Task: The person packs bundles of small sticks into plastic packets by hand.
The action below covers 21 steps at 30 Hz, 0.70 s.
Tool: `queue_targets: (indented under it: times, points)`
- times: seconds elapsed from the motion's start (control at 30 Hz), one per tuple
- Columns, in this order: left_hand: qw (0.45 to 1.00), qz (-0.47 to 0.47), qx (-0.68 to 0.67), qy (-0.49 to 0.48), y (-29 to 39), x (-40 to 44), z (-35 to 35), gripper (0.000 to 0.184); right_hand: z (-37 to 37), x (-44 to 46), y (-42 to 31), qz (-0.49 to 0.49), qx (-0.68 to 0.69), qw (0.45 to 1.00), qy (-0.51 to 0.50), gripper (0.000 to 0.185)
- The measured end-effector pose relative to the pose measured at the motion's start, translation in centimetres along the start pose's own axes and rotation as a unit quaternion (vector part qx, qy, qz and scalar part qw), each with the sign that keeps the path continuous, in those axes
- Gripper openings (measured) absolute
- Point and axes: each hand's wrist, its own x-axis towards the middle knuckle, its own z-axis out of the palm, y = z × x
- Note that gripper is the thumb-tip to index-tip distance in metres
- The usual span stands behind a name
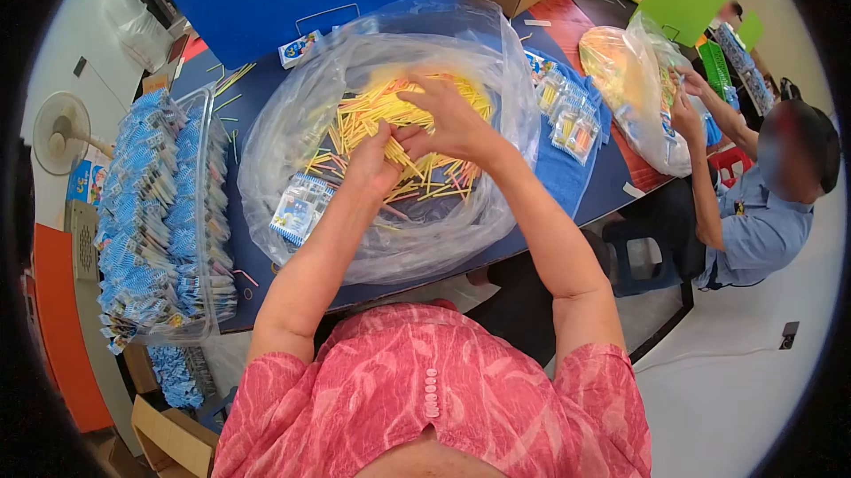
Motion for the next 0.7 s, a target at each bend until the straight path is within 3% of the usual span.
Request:
queue_targets:
  times: [0.03,0.17,0.33,0.47,0.57,0.63,0.7]
  points:
    - [1.000,0.001,-0.015,-0.008,0.4,-0.2,-0.1,0.030,0.1,0.0,0.1,-0.116,-0.062,0.991,-0.009,0.070]
    - [0.998,0.015,-0.032,-0.048,0.3,-0.7,-0.1,0.033,1.5,-1.7,-0.5,-0.080,-0.007,0.992,-0.097,0.086]
    - [0.994,0.011,0.042,-0.104,-0.4,-2.2,0.2,0.036,2.0,-2.2,-0.7,-0.010,0.083,0.995,-0.055,0.080]
    - [0.995,0.054,0.027,-0.075,-1.3,-0.7,-0.8,0.038,2.1,-2.9,-1.7,-0.070,-0.030,0.997,0.029,0.072]
    - [0.995,0.055,-0.021,-0.083,-1.7,-1.6,0.6,0.037,2.5,-4.0,-2.6,0.133,0.098,0.985,0.044,0.060]
    - [0.994,0.054,-0.039,-0.085,-1.9,-1.8,1.3,0.037,2.5,-4.0,-2.4,0.135,0.110,0.984,0.046,0.057]
    - [0.996,0.089,-0.018,-0.022,-2.2,-1.7,1.8,0.034,2.7,-4.3,-2.1,0.143,0.130,0.980,0.044,0.052]
